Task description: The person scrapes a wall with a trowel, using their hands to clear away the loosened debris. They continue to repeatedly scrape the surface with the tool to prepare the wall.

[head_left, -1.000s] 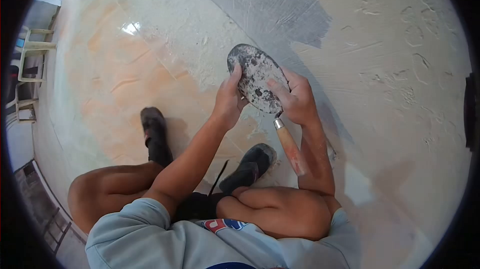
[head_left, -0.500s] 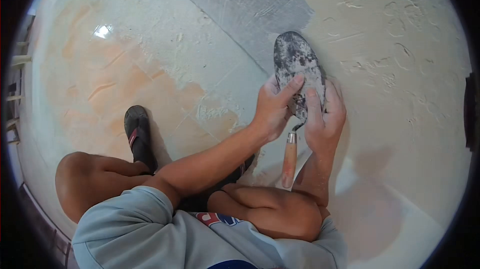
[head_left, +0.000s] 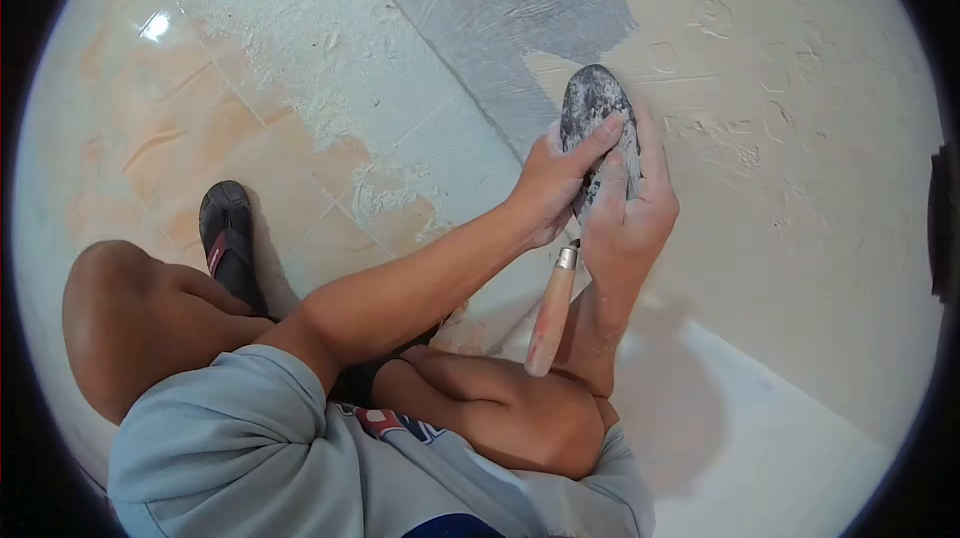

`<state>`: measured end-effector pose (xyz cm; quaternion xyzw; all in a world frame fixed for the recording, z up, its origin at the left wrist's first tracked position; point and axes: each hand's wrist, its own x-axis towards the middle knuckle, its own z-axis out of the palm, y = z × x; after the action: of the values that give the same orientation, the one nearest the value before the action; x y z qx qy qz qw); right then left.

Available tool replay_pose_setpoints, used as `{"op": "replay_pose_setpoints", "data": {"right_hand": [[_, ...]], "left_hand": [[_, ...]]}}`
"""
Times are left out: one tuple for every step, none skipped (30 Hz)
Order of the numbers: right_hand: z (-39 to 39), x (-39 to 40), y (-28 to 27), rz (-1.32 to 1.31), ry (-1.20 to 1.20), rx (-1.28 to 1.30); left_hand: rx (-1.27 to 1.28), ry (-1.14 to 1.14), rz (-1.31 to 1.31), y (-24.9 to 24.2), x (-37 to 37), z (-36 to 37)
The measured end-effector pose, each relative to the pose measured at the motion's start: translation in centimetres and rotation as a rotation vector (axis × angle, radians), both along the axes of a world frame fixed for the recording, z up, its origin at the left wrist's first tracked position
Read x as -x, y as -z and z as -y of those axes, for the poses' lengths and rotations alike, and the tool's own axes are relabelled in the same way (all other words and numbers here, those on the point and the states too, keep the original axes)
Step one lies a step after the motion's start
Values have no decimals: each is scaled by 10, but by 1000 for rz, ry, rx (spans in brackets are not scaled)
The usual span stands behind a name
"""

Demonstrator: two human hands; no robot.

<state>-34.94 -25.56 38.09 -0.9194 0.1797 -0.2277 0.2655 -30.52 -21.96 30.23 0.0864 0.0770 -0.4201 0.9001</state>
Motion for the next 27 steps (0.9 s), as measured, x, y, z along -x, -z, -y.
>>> {"op": "replay_pose_setpoints", "data": {"right_hand": [[-2, -4, -2, -15, -6, 27], [-1, -8, -4, -18, -13, 26], [2, -5, -11, -38, 3, 34], [3, -6, -14, -69, 18, 48], [3, -7, -15, -98, 45, 39], [4, -8, -14, -98, 43, 39], [5, -9, -12, -80, 40, 63], [6, -9, -11, -62, 37, 87], [6, -11, -9, -64, 37, 85], [6, -13, -6, -42, 33, 66], [7, -12, -6, -17, 32, 47], [8, -13, -6, -16, 37, 49], [8, -13, -8, -45, 30, 82], [6, -14, -12, -76, 23, 113], [2, -15, -20, -115, 54, 54], [1, -18, -20, -112, 58, 52], [-2, -21, -21, -115, 35, 87], [0, -23, -21, -121, 11, 110], [5, -26, -17, -152, -15, 174], [7, -27, -14, -149, -12, 174], [7, -27, -11, -145, -34, 141], [8, -28, -9, -142, -60, 108], [7, -25, -11, -171, -55, 143], [6, -22, -14, -177, -55, 136], [4, -20, -18, -168, -26, 117], [3, -21, -19, -156, 1, 101], [2, -23, -16, -155, 20, 137]], "left_hand": [[3, -6, -1, -2, 1, 1], [-60, -11, -2, -5, 1, 2], [-126, -12, 4, -11, 4, 3], [-163, 13, 4, -13, 2, 2], [-162, 9, 3, -13, 1, 4], [-298, 46, 17, -16, -3, 1], [-433, 86, 28, -18, -4, -3], [-308, 62, 75, -15, -4, -4], [-310, 62, 74, -13, -5, -3], [-263, 54, 82, -10, -6, -2], [-214, 49, 93, -9, -5, -1], [-227, 116, 101, -11, -8, -5], [-226, 120, 100, -11, -7, -3], [-216, 127, 94, -9, -6, -2], [-208, 135, 91, -8, -6, -1], [-210, 140, 93, -7, -9, -1], [-208, 153, 73, -9, -11, -5], [-218, 167, 50, -10, -11, -5], [-228, 181, 25, -10, -11, -5], [-220, 138, -1, -7, -15, -2], [-220, 139, 0, -4, -13, -1], [-210, 146, 26, 0, -12, 0], [-202, 152, 47, 3, -11, 0], [-172, 209, 33, -2, -9, -2], [-178, 211, 34, -6, -9, -4], [-173, 230, 17, -12, -10, -6], [-165, 248, -1, -17, -11, -8]]}}
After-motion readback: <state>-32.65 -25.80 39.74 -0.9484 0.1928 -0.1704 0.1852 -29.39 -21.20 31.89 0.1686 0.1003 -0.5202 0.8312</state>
